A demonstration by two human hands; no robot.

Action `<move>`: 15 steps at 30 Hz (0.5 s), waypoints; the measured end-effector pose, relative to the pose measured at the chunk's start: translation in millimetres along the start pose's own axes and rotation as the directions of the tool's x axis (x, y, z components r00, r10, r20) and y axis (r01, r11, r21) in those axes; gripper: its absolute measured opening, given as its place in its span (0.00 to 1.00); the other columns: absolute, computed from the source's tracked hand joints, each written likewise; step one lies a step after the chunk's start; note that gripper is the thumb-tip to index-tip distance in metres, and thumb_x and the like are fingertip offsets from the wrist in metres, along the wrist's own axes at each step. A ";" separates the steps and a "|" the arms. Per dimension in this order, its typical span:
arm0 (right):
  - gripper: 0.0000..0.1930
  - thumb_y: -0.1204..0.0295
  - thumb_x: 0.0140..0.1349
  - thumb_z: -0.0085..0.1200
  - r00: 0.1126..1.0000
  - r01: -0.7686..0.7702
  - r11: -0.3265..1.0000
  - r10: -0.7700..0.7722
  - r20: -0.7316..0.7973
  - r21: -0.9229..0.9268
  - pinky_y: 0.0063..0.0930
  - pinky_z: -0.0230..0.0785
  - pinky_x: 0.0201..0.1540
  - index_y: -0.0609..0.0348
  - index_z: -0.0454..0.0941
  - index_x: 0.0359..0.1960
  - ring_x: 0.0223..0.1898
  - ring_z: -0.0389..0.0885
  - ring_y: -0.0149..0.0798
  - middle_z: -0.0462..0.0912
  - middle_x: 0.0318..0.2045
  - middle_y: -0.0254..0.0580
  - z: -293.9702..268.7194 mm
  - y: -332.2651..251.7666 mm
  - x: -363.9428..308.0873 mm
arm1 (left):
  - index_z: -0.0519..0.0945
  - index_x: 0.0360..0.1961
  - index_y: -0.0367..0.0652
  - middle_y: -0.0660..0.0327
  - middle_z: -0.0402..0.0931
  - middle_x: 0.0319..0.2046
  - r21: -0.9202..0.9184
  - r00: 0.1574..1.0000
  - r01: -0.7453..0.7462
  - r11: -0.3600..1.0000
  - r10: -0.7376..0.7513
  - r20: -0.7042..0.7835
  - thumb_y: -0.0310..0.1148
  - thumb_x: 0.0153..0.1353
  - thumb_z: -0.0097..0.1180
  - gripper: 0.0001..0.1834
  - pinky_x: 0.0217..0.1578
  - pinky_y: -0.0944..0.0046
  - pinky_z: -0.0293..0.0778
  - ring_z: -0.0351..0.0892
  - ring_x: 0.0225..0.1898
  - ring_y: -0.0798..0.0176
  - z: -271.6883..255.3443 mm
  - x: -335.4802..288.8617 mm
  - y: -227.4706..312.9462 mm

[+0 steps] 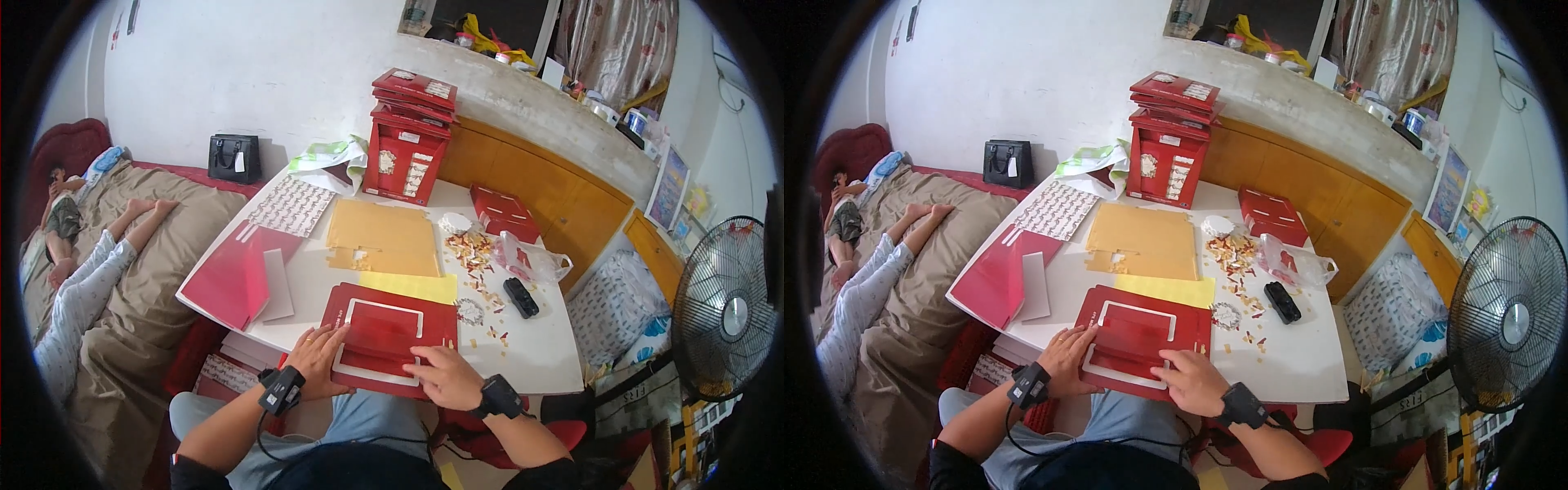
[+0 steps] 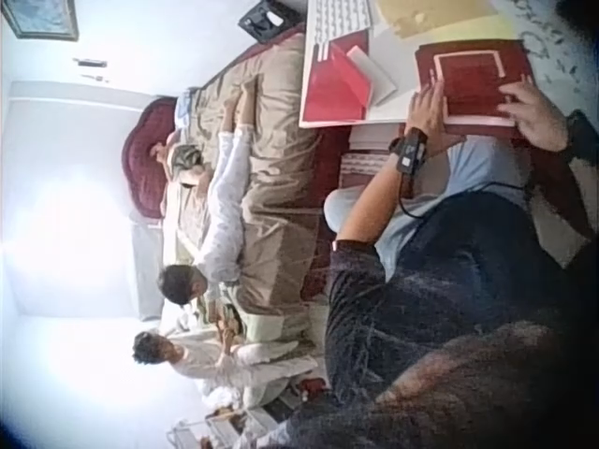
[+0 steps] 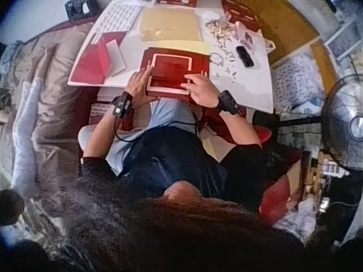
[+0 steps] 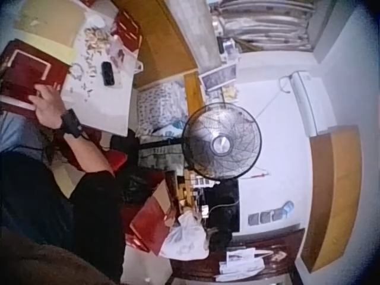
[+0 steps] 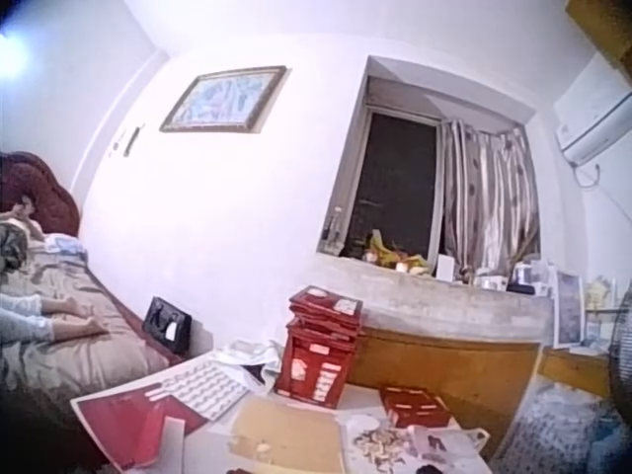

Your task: Assembling and folding red money wallets or envelopes from flat cardstock pieces.

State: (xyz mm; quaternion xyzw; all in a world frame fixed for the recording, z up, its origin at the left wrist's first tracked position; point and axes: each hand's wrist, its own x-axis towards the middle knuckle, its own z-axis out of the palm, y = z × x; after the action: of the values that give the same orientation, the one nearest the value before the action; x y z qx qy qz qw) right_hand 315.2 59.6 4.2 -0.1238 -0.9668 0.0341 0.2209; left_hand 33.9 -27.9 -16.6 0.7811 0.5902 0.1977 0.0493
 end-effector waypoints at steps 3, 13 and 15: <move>0.10 0.75 0.55 0.54 0.942 -0.242 0.949 0.279 -0.184 0.204 0.34 0.72 0.40 0.57 0.80 0.39 0.38 0.78 0.46 0.78 0.39 0.46 -3.3 0.1 -20.5 | 0.64 0.60 0.42 0.48 0.67 0.55 -0.035 0.977 -0.090 0.995 0.081 -0.200 0.48 0.36 0.73 0.50 0.59 0.47 0.61 0.65 0.59 0.47 8.3 -2.2 0.7; 0.16 0.68 0.59 0.59 0.496 -0.775 0.225 0.795 0.349 0.590 0.18 0.70 0.26 0.63 0.77 0.46 0.25 0.77 0.25 0.80 0.29 0.33 -5.3 -20.6 -49.2 | 0.77 0.34 0.44 0.58 0.75 0.33 0.031 0.983 -0.181 0.983 0.181 0.010 0.35 0.42 0.67 0.17 0.42 0.56 0.71 0.76 0.39 0.52 16.4 11.8 28.3; 0.17 0.68 0.59 0.60 0.482 -0.777 0.184 0.789 0.381 0.602 0.18 0.69 0.26 0.64 0.76 0.48 0.25 0.77 0.25 0.80 0.29 0.33 -7.2 -21.4 -46.1 | 0.77 0.33 0.44 0.57 0.75 0.32 0.004 0.981 -0.191 0.982 0.191 0.018 0.34 0.42 0.66 0.16 0.41 0.55 0.72 0.76 0.38 0.51 15.4 18.1 27.3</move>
State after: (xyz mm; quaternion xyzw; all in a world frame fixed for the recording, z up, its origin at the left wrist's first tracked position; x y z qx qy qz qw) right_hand 353.8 27.3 -6.0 -0.5021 -0.6661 0.5110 0.2076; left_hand 68.2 -16.6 -17.7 0.8360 0.5126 0.1929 0.0329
